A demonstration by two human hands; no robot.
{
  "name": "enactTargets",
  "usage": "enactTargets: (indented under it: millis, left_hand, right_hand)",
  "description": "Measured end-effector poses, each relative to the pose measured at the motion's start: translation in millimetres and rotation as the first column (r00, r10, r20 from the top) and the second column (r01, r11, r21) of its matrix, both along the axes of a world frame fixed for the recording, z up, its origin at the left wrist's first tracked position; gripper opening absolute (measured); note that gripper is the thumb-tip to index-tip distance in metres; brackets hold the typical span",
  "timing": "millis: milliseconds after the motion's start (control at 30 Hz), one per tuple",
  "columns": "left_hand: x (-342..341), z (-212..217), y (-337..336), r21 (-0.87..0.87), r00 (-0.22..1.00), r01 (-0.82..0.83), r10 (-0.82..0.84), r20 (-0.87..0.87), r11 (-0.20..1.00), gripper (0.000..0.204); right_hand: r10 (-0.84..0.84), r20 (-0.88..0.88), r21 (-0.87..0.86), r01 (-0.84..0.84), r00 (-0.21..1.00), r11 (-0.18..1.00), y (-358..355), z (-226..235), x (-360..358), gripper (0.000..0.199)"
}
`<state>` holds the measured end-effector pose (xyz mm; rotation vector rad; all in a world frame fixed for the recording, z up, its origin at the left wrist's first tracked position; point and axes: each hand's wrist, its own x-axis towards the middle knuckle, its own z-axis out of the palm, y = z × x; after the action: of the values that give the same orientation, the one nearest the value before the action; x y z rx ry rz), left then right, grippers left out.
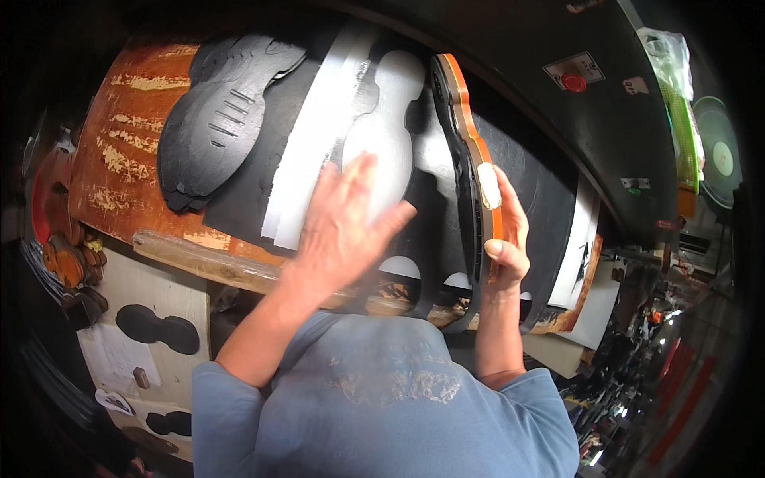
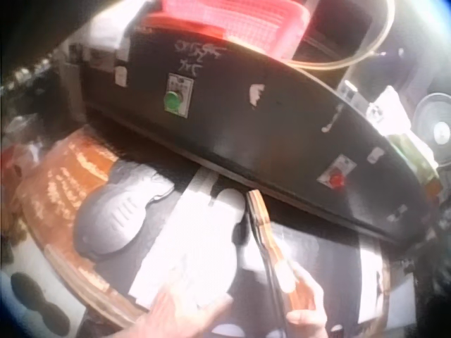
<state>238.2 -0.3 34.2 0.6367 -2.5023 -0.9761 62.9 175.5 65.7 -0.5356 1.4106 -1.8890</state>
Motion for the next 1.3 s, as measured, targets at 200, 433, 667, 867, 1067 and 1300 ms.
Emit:
enactTargets:
  millis: [200,433,667,867,1067,1300]
  left_hand:
    - [-21,14,66,0.452,0.924,0.365,-0.257,-0.283,0.814,0.096]
    - [-5,4,43,0.792,0.988,0.087,0.052,-0.148,0.605,0.033]
    - [18,-10,29,0.669,0.945,0.008,0.212,-0.247,0.743,0.029]
    - [76,-15,-31,0.809,0.845,-0.236,0.525,-0.102,0.538,0.027]
    - [78,-12,-31,0.903,0.910,-0.010,0.379,-0.170,0.428,0.036]
    - [57,1,-47,0.954,0.944,0.035,0.304,-0.130,0.298,0.039]
  right_hand:
    - [-0.116,0.174,-0.085,0.133,0.978,0.988,3,-21,30,0.100]
    - [-0.071,0.260,-0.137,0.110,0.963,0.985,11,-25,27,0.100]
    - [0.040,0.212,-0.181,-0.001,0.977,0.983,17,-31,38,0.103]
    - [-0.094,0.185,-0.070,0.109,0.978,0.992,48,-21,23,0.113]
    - [-0.164,-0.238,0.058,0.182,0.957,0.982,66,-28,16,0.101]
    - [0.225,-0.884,0.380,0.346,0.410,0.858,57,-61,34,0.095]
